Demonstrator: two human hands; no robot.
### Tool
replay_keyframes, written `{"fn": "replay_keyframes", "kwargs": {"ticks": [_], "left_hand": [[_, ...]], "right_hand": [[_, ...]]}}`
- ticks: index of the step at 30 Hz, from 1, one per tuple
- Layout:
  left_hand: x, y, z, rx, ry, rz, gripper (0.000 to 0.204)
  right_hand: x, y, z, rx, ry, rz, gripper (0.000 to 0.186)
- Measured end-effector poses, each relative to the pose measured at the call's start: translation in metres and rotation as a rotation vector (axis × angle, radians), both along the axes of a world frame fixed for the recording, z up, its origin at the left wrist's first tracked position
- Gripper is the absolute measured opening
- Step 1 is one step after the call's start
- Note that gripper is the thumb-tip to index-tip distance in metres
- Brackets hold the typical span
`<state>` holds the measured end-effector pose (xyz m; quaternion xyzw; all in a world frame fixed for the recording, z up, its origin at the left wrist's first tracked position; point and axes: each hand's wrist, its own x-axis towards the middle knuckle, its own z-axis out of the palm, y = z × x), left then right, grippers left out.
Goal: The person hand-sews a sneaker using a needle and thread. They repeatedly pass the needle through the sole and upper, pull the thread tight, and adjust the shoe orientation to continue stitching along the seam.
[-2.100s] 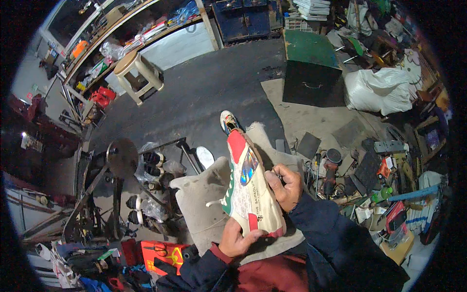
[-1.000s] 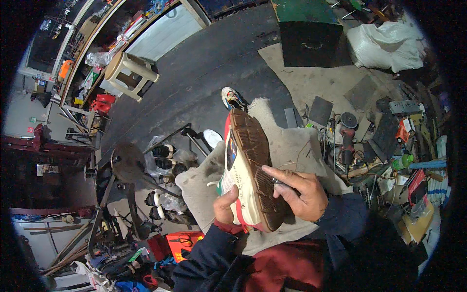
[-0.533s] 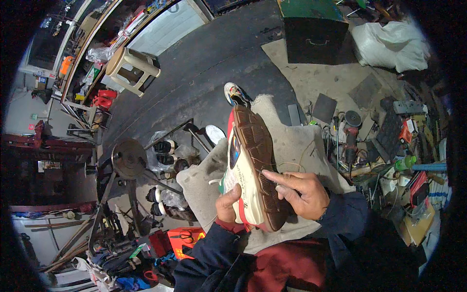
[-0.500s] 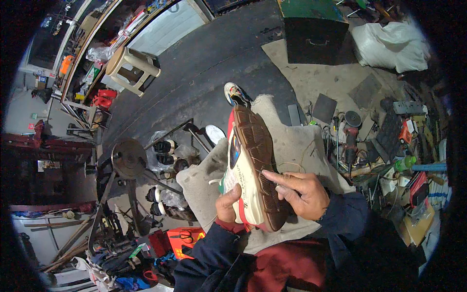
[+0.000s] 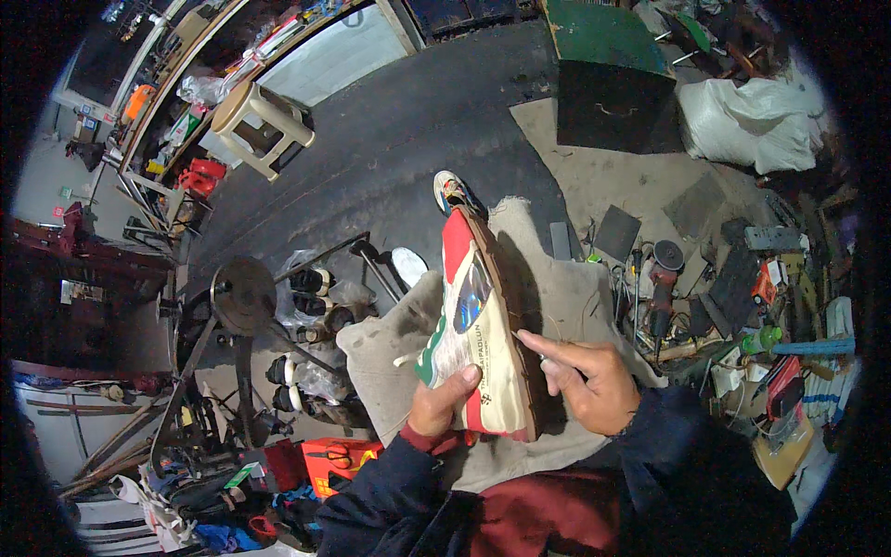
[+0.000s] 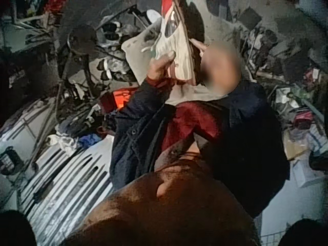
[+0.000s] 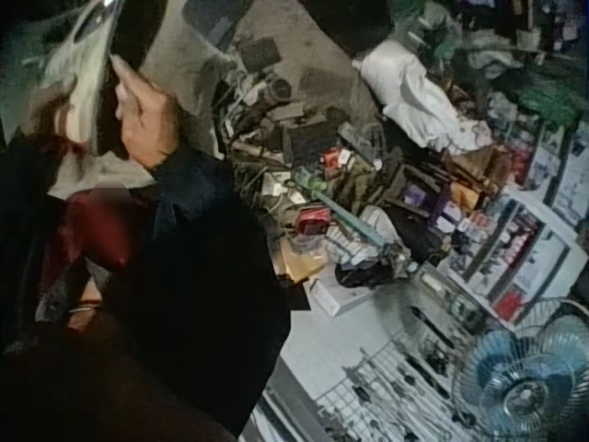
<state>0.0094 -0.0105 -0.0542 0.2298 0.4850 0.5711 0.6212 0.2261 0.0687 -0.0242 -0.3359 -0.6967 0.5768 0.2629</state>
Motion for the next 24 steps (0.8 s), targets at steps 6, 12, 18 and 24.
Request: {"fn": "replay_keyframes", "kwargs": {"ticks": [6,12,18,24], "left_hand": [[-0.019,-0.016,0.022,-0.014,0.071,-0.197,0.068],[-0.024,-0.02,0.012,0.083,0.238,-0.26,0.084],[-0.032,-0.029,-0.01,0.113,0.197,-0.305,0.066],[-0.034,-0.04,-0.035,0.252,0.431,-0.238,0.06]], "right_hand": [[0.007,0.013,0.014,-0.06,-0.109,0.186,0.039],[-0.003,0.041,0.018,-0.127,-0.304,0.377,0.034],[-0.015,0.068,0.022,-0.18,-0.447,0.567,0.034],[-0.042,0.059,0.03,-0.13,-0.543,0.441,0.025]]}}
